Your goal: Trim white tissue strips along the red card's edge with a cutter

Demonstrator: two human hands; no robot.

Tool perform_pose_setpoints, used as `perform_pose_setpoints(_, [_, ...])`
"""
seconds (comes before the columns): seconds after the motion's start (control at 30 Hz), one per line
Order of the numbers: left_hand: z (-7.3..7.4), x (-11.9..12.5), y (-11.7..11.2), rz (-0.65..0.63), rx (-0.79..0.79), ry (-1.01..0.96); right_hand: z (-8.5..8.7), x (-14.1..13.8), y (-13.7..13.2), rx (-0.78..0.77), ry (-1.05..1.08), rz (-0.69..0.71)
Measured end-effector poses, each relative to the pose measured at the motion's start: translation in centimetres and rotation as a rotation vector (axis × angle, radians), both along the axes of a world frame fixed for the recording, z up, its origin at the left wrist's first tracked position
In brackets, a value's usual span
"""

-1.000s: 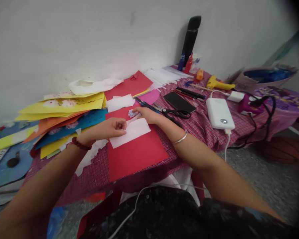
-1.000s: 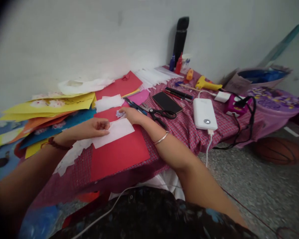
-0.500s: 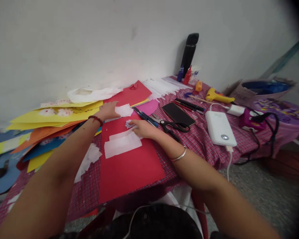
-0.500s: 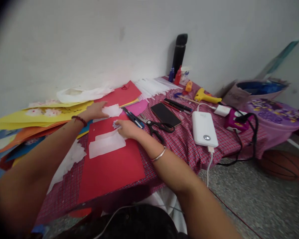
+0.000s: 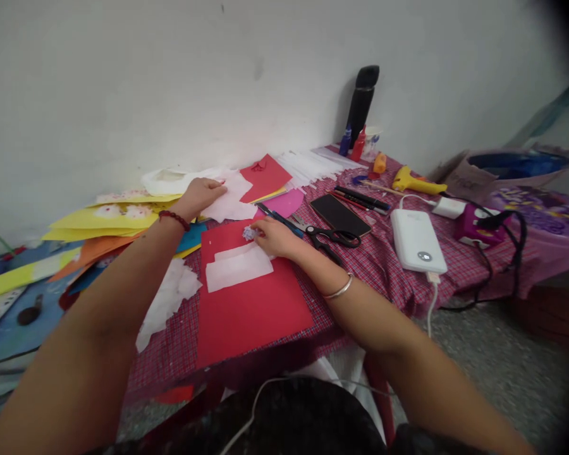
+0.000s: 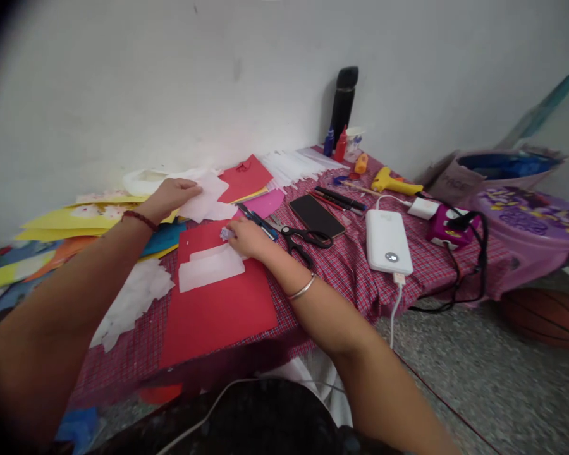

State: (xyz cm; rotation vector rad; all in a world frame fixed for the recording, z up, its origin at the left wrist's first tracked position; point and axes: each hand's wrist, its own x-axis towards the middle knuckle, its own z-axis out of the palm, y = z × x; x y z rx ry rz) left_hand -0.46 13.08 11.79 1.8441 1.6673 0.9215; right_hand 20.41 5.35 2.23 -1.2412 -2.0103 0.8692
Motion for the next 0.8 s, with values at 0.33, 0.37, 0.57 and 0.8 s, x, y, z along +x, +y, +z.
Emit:
perform_pose_setpoints(0.33, [-4.0, 2.5, -9.9, 0.002, 0.009, -0.569, 1.6, 0.2, -0.6, -0.122, 0.518, 0.041])
perform_pose_setpoints(0.37, [-4.8, 2.7, -10.6, 0.009, 0.002, -0.611, 1.5, 0.0, -0.7, -0.16, 0.545, 0.078])
perform_pose_setpoints(0.57, [-7.4, 3.1, -12.5, 0.005, -0.068, -0.856, -0.3, -1.0, -1.3, -0.304, 0.554, 0.144])
perform_pose_setpoints(0.8, [-7.7, 1.4, -12.9, -0.199, -0.341, -1.009, -0.7, -0.3, -1.1, -0.404, 0.589, 0.162])
